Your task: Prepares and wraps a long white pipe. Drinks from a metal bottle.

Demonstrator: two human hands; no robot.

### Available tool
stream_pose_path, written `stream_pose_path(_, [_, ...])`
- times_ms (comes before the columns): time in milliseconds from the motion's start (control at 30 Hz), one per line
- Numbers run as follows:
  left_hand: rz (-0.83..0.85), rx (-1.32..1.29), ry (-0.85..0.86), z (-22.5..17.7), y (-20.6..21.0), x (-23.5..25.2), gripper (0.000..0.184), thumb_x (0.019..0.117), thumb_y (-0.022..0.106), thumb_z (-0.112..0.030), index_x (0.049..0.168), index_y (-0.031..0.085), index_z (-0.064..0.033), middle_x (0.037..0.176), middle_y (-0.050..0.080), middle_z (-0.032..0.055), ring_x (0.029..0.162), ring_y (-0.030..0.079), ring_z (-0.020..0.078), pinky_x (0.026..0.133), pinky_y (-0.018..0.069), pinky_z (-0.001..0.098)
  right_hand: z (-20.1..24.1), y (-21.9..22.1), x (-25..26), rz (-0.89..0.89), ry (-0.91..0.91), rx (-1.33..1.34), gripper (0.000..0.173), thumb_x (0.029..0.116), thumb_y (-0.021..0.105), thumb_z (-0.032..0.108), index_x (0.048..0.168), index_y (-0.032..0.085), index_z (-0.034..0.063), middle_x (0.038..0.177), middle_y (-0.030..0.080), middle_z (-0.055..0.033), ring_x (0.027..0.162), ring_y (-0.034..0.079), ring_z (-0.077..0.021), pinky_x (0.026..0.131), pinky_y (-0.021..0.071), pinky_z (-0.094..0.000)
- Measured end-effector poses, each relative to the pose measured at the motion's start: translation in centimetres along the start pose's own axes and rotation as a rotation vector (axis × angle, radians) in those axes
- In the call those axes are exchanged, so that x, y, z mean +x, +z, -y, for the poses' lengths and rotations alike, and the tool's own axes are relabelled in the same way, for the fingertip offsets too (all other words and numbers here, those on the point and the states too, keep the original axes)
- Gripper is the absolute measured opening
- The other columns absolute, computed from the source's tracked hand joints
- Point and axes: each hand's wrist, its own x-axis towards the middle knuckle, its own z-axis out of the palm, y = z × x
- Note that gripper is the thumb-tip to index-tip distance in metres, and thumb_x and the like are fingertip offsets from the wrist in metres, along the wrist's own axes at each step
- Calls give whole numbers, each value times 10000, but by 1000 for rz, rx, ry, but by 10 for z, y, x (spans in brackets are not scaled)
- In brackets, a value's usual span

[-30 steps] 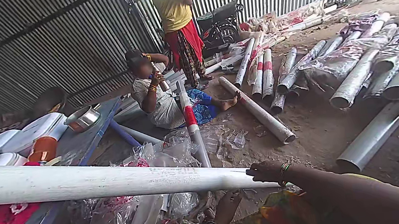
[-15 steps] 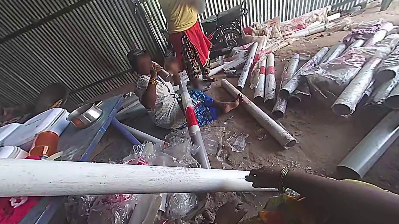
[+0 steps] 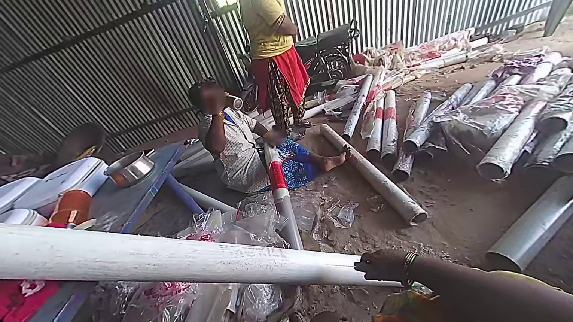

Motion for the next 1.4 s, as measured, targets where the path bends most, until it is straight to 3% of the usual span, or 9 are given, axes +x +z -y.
stream_pose_path(433, [12, 29, 5, -1, 1, -1, 483, 1076, 454, -341, 1486, 481, -85, 1419, 561, 229, 1358, 504, 383, 1137, 347, 577, 8, -4, -10, 6, 35, 40, 477, 1068, 548, 371, 1388, 573, 18, 1246, 672, -264, 1186, 642, -429, 1015, 458, -636])
stream_pose_path(567, [14, 47, 36, -2, -1, -2, 504, 1074, 449, -282, 1492, 435, -2, 1438, 528, 266, 1370, 481, 403, 1149, 321, 564, 7, -3, -8, 14, 43, 22, 485, 1066, 545, 380, 1383, 574, 15, 1240, 674, -263, 1181, 645, -426, 1011, 462, -634])
stream_pose_path(767, [33, 34, 2, -18, -10, -22, 483, 1084, 432, -232, 1504, 415, 4, 1483, 487, 261, 1412, 436, 397, 1177, 277, 554, 6, -3, -8, 12, 23, 22, 487, 1065, 555, 360, 1392, 562, -1, 1253, 665, -271, 1189, 638, -435, 1017, 458, -636])
stream_pose_path(967, [4, 10, 41, 0, 0, 0, 510, 1077, 454, -354, 1503, 453, -73, 1423, 560, 226, 1358, 505, 381, 1147, 340, 563, 6, -3, -8, 21, 33, 17, 485, 1066, 550, 372, 1392, 567, 14, 1251, 667, -267, 1193, 635, -431, 1016, 454, -638])
stream_pose_path(1133, [3, 20, 49, -8, -4, -7, 516, 1084, 448, -294, 1509, 413, -2, 1461, 518, 244, 1391, 464, 387, 1170, 292, 548, 14, -9, -19, 28, 35, 32, 482, 1073, 547, 359, 1385, 563, -8, 1262, 650, -288, 1197, 624, -449, 1018, 446, -642])
stream_pose_path(1400, [23, 52, 41, 1, 3, 12, 505, 1076, 455, -264, 1515, 409, -20, 1449, 527, 249, 1372, 486, 384, 1161, 320, 539, 12, -8, -19, 29, 33, 32, 481, 1075, 545, 360, 1392, 562, -2, 1253, 659, -281, 1182, 637, -440, 1014, 453, -644])
